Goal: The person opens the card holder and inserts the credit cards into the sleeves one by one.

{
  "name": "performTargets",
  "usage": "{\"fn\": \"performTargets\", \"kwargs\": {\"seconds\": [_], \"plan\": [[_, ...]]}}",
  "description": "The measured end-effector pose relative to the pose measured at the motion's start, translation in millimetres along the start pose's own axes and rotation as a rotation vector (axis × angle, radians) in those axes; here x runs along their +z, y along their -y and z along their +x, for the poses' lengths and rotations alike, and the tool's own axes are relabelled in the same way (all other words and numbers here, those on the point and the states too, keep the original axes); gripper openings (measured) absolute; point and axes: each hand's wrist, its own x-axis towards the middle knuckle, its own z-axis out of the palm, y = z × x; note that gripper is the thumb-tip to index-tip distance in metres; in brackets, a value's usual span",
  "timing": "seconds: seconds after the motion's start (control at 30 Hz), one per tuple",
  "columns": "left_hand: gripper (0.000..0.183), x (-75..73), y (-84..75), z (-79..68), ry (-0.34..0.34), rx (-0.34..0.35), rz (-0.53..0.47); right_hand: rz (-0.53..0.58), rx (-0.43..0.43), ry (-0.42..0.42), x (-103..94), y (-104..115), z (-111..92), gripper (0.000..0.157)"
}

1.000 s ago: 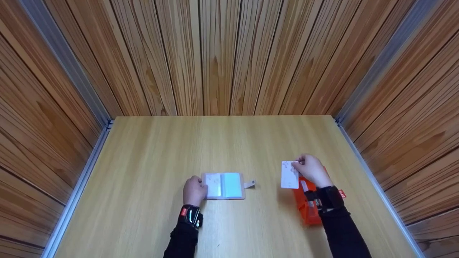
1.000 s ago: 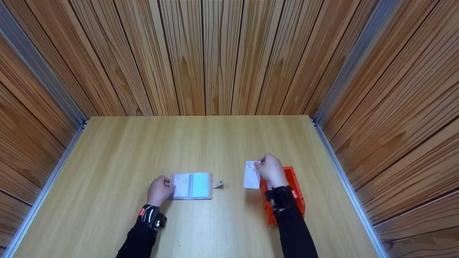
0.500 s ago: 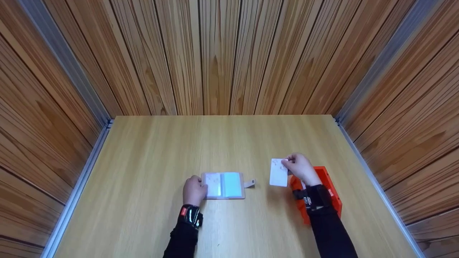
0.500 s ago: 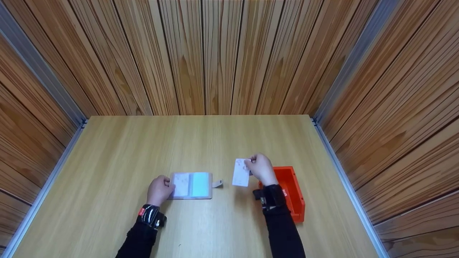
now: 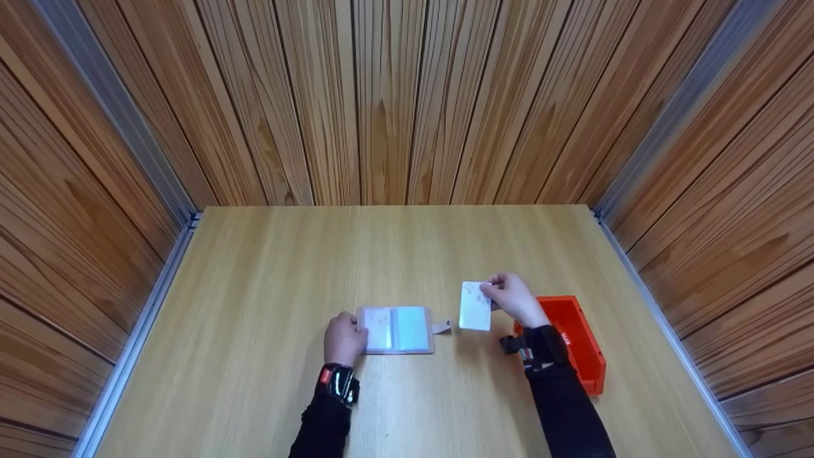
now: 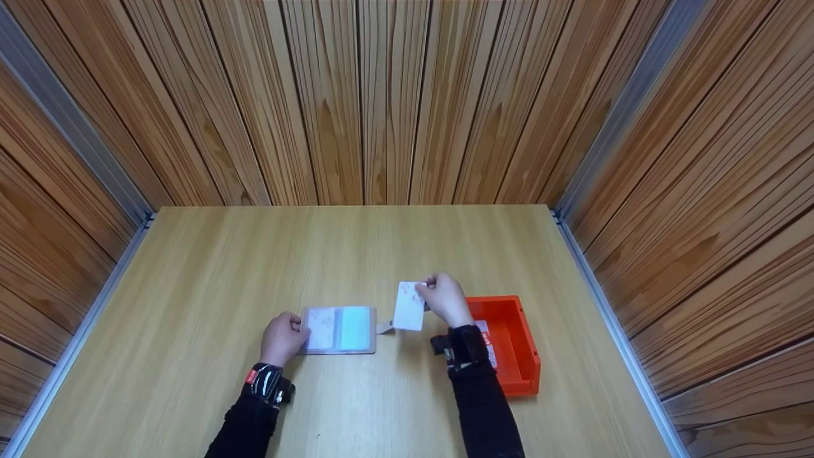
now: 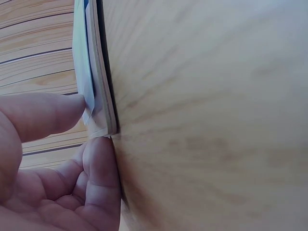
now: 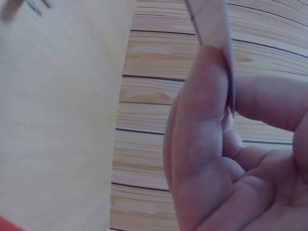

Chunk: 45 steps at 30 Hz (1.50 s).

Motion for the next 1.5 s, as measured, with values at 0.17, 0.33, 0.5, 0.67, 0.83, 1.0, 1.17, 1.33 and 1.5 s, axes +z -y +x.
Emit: {"fn": "performTargets", "kwargs": {"seconds": [0.17,0.33,0.5,0.67,0.83,1.0,1.17,1.33,1.5], "plan": [[0.023,0.7,1.5,0.5,-0.043,0.044,0.017,0.030,-0.025,0.010,11.0,-1,3,0.019],[0.021,1.4,3.8,-0.8,-0.098,0.108,0.043,0.057,-0.020,0.029,22.2,-3,6,0.015],[0.024,0.5,1.3,-1.5,-0.056,0.063,0.029,0.032,0.013,0.043,32.2,-2,7,0.015],[0.027,-0.7,-1.0,0.4,-0.012,0.009,0.017,0.024,0.017,0.056,43.9,1,8,0.015],[0.027,-0.4,-0.5,0.7,-0.009,0.010,0.020,0.017,0.009,0.053,57.6,1,10,0.012],[0.027,-0.1,0.0,1.0,-0.007,0.008,0.012,0.032,-0.009,0.058,69.3,0,12,0.010],[0.028,0.1,-0.8,1.4,-0.003,0.004,0.020,0.013,-0.025,0.051,77.1,-1,12,0.008],[0.029,-0.1,-0.5,1.1,-0.015,0.020,0.040,-0.043,-0.052,0.036,82.1,0,12,0.010],[0.028,-0.1,-0.1,0.3,-0.011,0.016,0.031,-0.069,-0.061,0.044,86.9,0,12,0.011]]}}
